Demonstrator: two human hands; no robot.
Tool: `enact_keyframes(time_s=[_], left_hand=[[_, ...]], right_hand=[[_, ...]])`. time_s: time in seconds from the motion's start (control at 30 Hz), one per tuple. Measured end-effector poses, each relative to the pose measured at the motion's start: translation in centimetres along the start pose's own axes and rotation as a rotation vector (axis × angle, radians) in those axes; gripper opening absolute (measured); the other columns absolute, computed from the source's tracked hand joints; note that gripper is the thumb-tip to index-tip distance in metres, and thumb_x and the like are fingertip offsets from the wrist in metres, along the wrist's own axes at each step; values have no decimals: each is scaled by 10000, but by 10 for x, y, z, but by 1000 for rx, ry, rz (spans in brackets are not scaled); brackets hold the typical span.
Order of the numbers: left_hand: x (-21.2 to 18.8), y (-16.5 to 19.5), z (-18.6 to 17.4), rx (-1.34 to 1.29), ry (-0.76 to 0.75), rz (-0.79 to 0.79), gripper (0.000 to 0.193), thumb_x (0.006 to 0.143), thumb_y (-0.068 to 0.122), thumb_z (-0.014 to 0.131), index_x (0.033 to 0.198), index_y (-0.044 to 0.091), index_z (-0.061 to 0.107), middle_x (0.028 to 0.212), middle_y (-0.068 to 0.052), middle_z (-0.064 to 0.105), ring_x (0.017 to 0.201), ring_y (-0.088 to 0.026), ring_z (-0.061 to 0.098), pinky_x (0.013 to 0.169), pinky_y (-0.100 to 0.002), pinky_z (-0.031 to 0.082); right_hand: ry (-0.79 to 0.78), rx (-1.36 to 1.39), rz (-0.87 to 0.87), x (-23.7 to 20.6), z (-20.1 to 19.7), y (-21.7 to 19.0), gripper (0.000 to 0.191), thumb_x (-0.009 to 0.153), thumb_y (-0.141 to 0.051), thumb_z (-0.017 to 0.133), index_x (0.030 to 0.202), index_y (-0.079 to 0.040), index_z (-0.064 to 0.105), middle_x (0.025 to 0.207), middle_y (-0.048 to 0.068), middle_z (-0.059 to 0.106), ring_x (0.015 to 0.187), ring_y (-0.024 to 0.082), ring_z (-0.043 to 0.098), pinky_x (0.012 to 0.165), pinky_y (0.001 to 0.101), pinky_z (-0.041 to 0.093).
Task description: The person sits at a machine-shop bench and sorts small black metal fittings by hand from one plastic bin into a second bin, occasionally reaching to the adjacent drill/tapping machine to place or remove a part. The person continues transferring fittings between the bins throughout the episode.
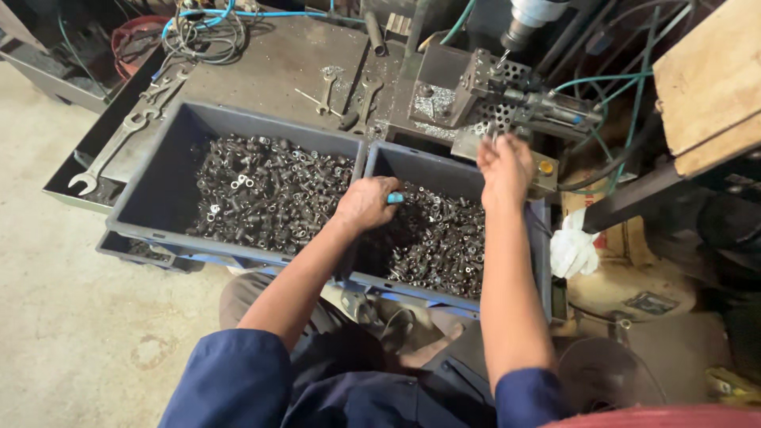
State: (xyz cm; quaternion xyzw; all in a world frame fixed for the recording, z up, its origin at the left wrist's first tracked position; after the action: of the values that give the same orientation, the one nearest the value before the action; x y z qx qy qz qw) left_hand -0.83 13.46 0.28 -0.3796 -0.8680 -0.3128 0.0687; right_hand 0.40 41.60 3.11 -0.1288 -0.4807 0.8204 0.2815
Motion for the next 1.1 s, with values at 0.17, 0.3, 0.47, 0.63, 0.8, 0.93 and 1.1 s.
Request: enact_keyframes(time_s=[0.17,0.3,0.47,0.63,0.8,0.93,1.1], left_hand=[[0,3,-7,-26,-62,-77,283,809,199,704,1069,88,698,984,-159,736,945,-370,703,848,-483,556],[0,6,-11,-78,-45,-71,304,789,175,694,1085,108,709,986,-150,742,938,-366,706,844,-475,560],[-1,4,-8,-64,-32,-77,328,784,172,698,1103,98,698,987,-151,739,941,-367,705,841,-474,562],[0,4,-9,-103,4,-40,339,781,168,701,1114,109,705,992,-149,743,949,-367,705,851,-474,561],[-1,3,-9,-103,19,-55,340,774,166,709,1112,142,731,993,-162,748,945,-370,710,859,-478,558],[0,2,-6,-123,-1,-96,322,817,175,701,1135,130,721,996,-169,749,944,-379,710,860,-475,562],[1,4,-9,-97,-2,-68,364,810,176,704,1167,104,701,996,-190,743,938,-389,707,863,-476,559]], right_hand=[[126,28,-5,60,32,9,158,954,-103,662,1091,-100,584,953,96,683,811,255,714,689,354,571],[144,48,-27,78,43,11,152,959,-85,690,1063,-81,578,919,94,639,796,271,686,661,380,525],[108,59,-27,87,51,11,137,944,-74,648,1070,-85,595,956,87,672,841,258,691,694,375,539],[-47,-88,47,69,48,1,276,983,-106,615,1245,-71,537,1064,100,690,906,247,731,743,349,564],[-239,-688,-340,8,6,-37,459,1023,-93,686,1444,48,569,1286,203,696,1075,220,678,921,321,521],[11,-1185,-571,-38,-42,-74,371,951,-149,719,1300,-28,690,1209,169,743,1100,281,735,967,369,564],[-42,-1648,-830,-54,-40,-85,426,948,-293,758,1301,-60,715,1268,227,695,1184,430,627,1023,517,490]])
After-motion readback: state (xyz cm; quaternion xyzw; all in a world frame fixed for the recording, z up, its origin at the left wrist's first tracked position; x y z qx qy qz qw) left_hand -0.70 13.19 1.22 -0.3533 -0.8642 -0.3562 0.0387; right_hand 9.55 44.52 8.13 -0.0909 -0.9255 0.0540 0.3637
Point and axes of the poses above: each hand's wrist, its own x-axis towards the middle knuckle, its own z-axis out of the palm, y = z × x, the point moved 3 cm from there along x, towards the middle knuckle
